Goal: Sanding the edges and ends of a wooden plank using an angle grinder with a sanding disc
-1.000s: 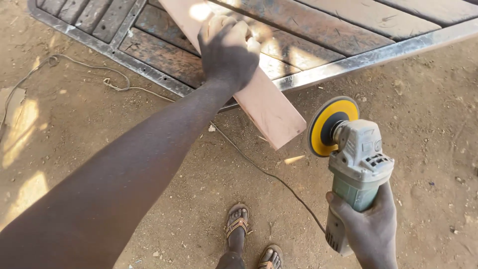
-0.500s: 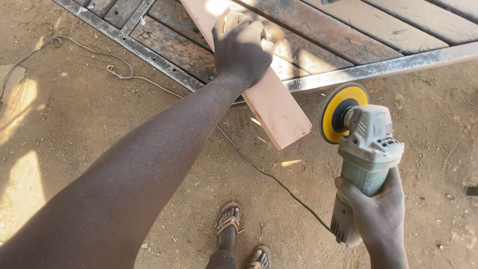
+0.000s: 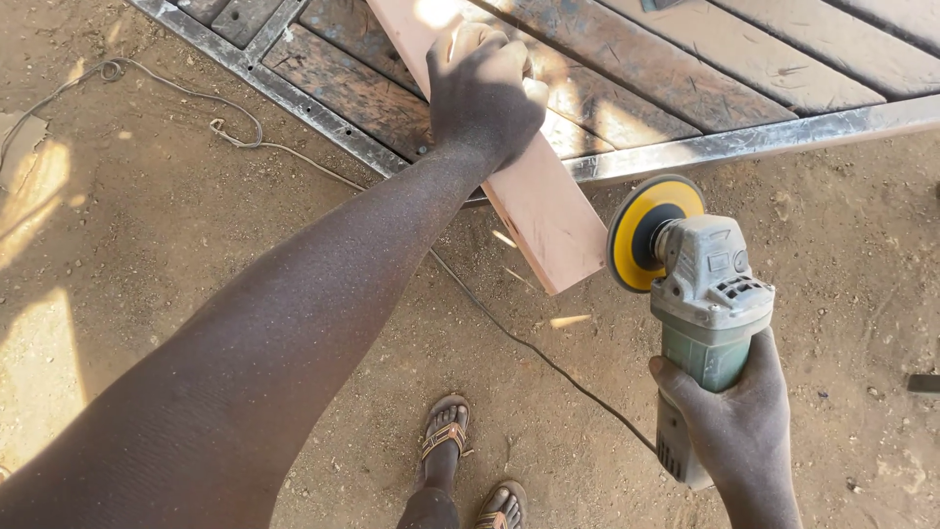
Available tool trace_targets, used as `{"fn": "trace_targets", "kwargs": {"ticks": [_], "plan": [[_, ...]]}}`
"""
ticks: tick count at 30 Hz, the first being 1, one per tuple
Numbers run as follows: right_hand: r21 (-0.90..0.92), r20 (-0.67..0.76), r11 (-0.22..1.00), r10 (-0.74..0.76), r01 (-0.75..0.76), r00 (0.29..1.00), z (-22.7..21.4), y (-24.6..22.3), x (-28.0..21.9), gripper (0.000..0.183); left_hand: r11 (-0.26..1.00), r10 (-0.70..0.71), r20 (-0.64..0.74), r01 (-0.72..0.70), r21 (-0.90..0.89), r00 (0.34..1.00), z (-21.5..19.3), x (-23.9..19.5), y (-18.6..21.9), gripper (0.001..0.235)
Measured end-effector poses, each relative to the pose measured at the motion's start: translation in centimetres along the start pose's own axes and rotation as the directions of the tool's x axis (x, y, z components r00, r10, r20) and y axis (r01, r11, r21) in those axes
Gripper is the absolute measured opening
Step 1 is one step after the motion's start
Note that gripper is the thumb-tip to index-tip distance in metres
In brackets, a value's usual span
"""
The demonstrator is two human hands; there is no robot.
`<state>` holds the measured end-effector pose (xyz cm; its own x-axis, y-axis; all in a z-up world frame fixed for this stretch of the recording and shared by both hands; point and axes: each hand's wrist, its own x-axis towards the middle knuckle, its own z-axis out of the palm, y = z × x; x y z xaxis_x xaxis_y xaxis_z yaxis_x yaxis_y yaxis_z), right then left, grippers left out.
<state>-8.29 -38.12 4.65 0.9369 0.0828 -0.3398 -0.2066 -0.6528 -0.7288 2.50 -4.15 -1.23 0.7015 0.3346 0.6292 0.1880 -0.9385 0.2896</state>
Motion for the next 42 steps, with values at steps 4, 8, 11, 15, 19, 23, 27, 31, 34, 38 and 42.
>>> {"fn": "trace_targets", "kwargs": {"ticks": [4,8,11,15,19,23,27,31,34,38,42], "plan": [[-0.018,-0.013,1.0,-0.005,0.005,1.0,0.0,-0.2,-0.4,0.059,1.0,0.022,-0.047,-0.022,0.017,0.999,0.2,0.0,-0.3,0.012],[-0.167,-0.049,0.986,0.021,-0.029,0.999,-0.2,-0.2,-0.7,0.072,1.0,0.029,-0.077,-0.029,0.004,0.997,0.5,-0.2,-0.2,0.012],[-0.185,-0.072,0.982,0.037,-0.05,0.997,-0.3,0.3,-0.6,0.06,1.0,-0.007,-0.04,0.008,0.018,0.999,0.3,-0.2,0.1,0.012],[-0.227,-0.082,0.973,0.029,-0.047,0.996,0.0,-0.6,-1.5,0.067,0.994,-0.108,0.084,0.107,0.01,0.991,-0.3,0.2,0.6,0.011],[-0.326,-0.019,0.945,0.013,-0.019,1.0,-0.2,1.1,-1.5,0.066,0.999,-0.045,0.003,0.044,0.023,0.999,-0.1,0.1,0.3,0.011],[-0.301,-0.076,0.953,0.008,-0.031,0.997,0.0,0.5,-2.1,0.059,0.997,-0.082,0.066,0.081,0.018,0.994,-0.1,0.0,0.2,0.011],[-0.289,-0.082,0.957,0.009,-0.032,0.997,0.7,0.2,-3.0,0.06,0.996,-0.09,0.06,0.091,-0.018,0.994,-0.3,0.0,0.5,0.011],[-0.347,-0.056,0.937,-0.066,0.043,0.996,0.7,1.3,-3.0,0.062,0.996,-0.055,0.015,0.053,0.069,0.998,0.4,-0.1,-0.1,0.01],[-0.265,-0.123,0.963,0.023,-0.055,0.992,0.6,0.7,-3.1,0.059,0.997,-0.048,-0.014,0.049,0.067,0.999,0.4,-0.2,-0.1,0.011],[-0.349,-0.065,0.937,-0.05,0.025,0.997,0.5,1.5,-3.0,0.063,0.994,-0.107,0.07,0.104,0.039,0.992,-0.2,0.2,0.3,0.011],[-0.366,-0.072,0.918,-0.194,0.155,0.978,0.3,3.2,-2.8,0.066,0.995,-0.102,0.055,0.101,0.019,0.993,-0.3,0.2,0.4,0.011]]}}
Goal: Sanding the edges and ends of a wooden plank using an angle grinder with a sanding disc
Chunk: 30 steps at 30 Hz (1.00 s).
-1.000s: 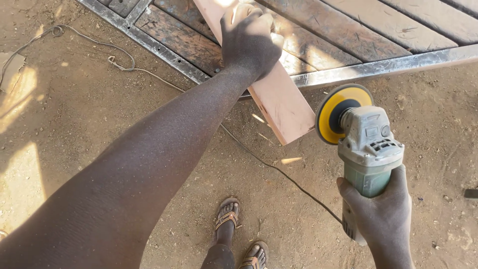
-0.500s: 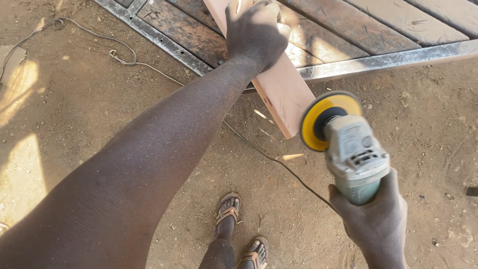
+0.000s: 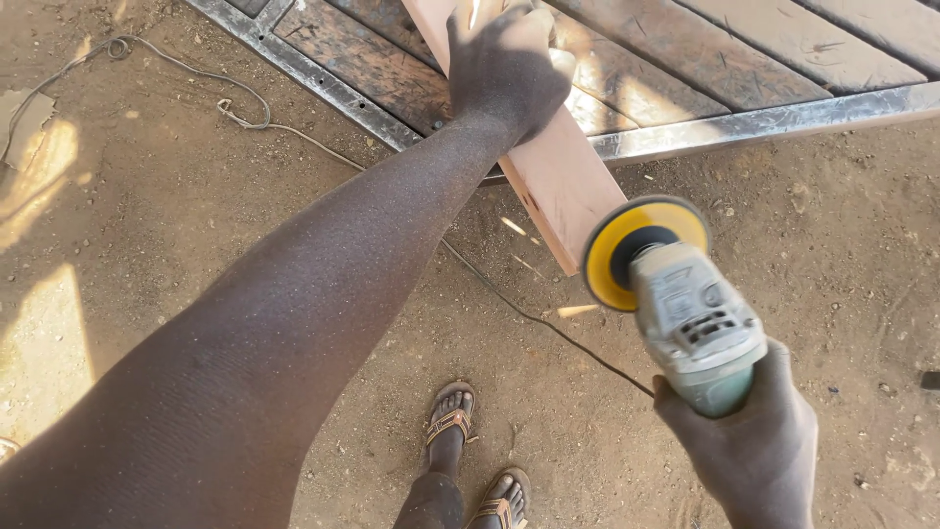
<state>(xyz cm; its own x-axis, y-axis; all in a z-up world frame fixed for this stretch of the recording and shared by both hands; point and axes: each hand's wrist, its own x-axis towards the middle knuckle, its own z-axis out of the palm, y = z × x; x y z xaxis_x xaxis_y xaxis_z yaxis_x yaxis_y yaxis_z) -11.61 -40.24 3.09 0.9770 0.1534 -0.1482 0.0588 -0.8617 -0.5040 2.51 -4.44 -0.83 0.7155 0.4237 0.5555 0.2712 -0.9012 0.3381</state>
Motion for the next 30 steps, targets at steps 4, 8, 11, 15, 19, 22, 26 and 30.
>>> {"fn": "trace_targets", "kwargs": {"ticks": [4,8,11,15,19,22,26,30], "plan": [[0.013,0.004,0.978,0.207,-0.207,0.978,-1.6,-2.1,1.5,0.065,0.999,0.01,-0.006,-0.01,-0.039,1.0,0.2,0.1,-0.2,0.012],[0.071,0.033,0.941,0.329,-0.33,0.944,-3.3,-3.0,1.6,0.051,0.997,-0.042,0.145,0.051,-0.057,0.989,-0.9,0.0,0.8,0.014],[0.207,0.062,0.935,0.28,-0.287,0.958,-2.6,-3.0,2.1,0.055,0.995,-0.082,0.235,0.091,-0.029,0.969,-1.9,0.4,0.6,0.018],[0.322,0.087,0.921,0.202,-0.22,0.975,-2.1,-3.4,2.4,0.051,0.998,-0.051,0.165,0.058,-0.037,0.985,-1.5,0.0,0.5,0.011],[0.225,0.049,0.95,0.209,-0.215,0.977,-1.1,-3.9,1.9,0.053,0.997,-0.045,0.143,0.052,-0.048,0.989,-1.2,0.0,0.4,0.011],[0.105,0.082,0.955,0.27,-0.277,0.959,-0.9,-4.2,0.8,0.052,0.999,-0.031,0.061,0.032,-0.015,0.998,-0.7,0.1,0.1,0.013],[0.028,0.065,0.963,0.264,-0.266,0.962,-1.2,-3.9,0.4,0.06,0.999,-0.032,0.068,0.034,-0.029,0.997,-0.2,0.1,0.3,0.013],[0.093,0.047,0.94,0.327,-0.33,0.944,-1.2,-4.4,0.3,0.051,1.0,-0.024,0.043,0.024,-0.013,0.999,0.0,0.1,0.0,0.014]]}}
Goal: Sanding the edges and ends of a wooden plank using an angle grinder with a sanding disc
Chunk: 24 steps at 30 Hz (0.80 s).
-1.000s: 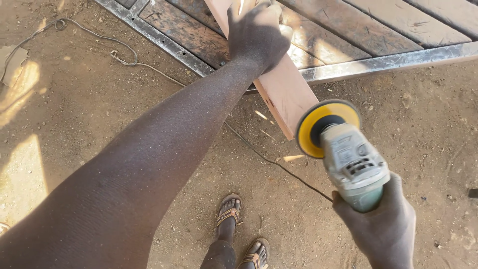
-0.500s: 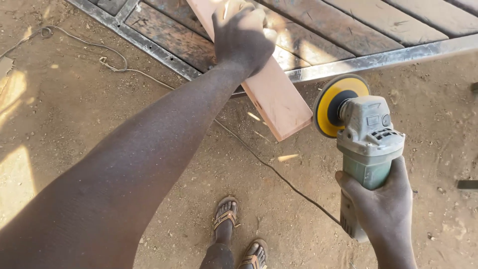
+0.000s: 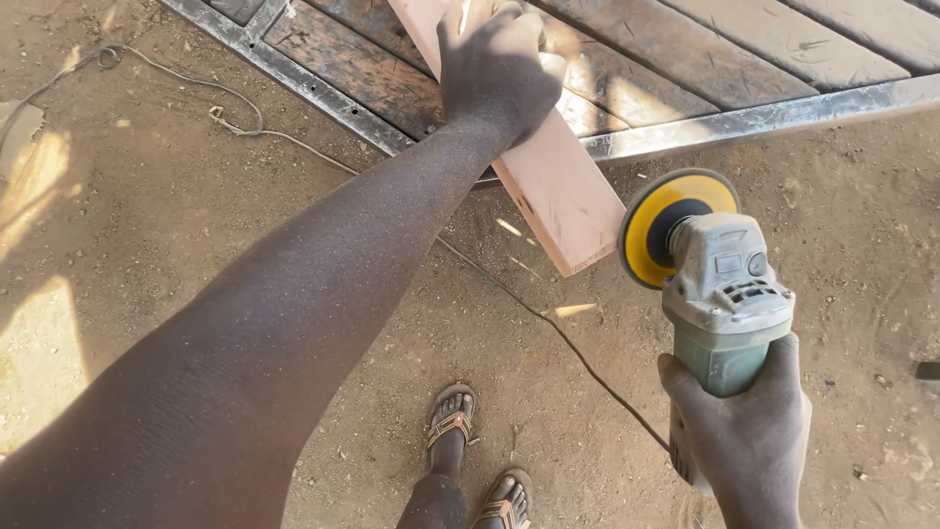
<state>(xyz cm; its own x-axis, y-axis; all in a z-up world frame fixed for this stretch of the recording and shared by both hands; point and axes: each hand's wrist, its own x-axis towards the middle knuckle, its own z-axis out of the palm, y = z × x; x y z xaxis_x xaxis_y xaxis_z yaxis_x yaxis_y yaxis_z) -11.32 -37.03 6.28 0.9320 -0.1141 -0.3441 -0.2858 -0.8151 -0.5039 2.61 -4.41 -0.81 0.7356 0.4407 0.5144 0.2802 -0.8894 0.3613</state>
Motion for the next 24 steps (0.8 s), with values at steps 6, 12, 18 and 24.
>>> {"fn": "trace_targets", "kwargs": {"ticks": [6,12,18,24], "plan": [[-0.155,0.031,0.97,-0.185,0.188,0.982,0.5,2.1,-0.3,0.06,0.999,0.033,-0.001,-0.033,0.012,0.999,-0.2,-0.1,-0.1,0.012],[-0.129,0.017,0.989,-0.072,0.073,0.997,-0.2,0.8,-0.4,0.06,0.999,0.033,0.004,-0.033,-0.011,0.999,0.1,0.0,-0.2,0.01],[-0.18,0.013,0.968,-0.173,0.172,0.985,0.1,2.7,0.1,0.063,0.999,0.026,0.001,-0.026,-0.023,1.0,0.0,-0.1,-0.1,0.011],[0.015,-0.021,0.999,0.044,-0.044,0.999,-1.3,0.8,0.7,0.05,0.998,0.059,-0.076,-0.061,-0.022,0.995,0.3,-0.1,-0.3,0.007]]}}
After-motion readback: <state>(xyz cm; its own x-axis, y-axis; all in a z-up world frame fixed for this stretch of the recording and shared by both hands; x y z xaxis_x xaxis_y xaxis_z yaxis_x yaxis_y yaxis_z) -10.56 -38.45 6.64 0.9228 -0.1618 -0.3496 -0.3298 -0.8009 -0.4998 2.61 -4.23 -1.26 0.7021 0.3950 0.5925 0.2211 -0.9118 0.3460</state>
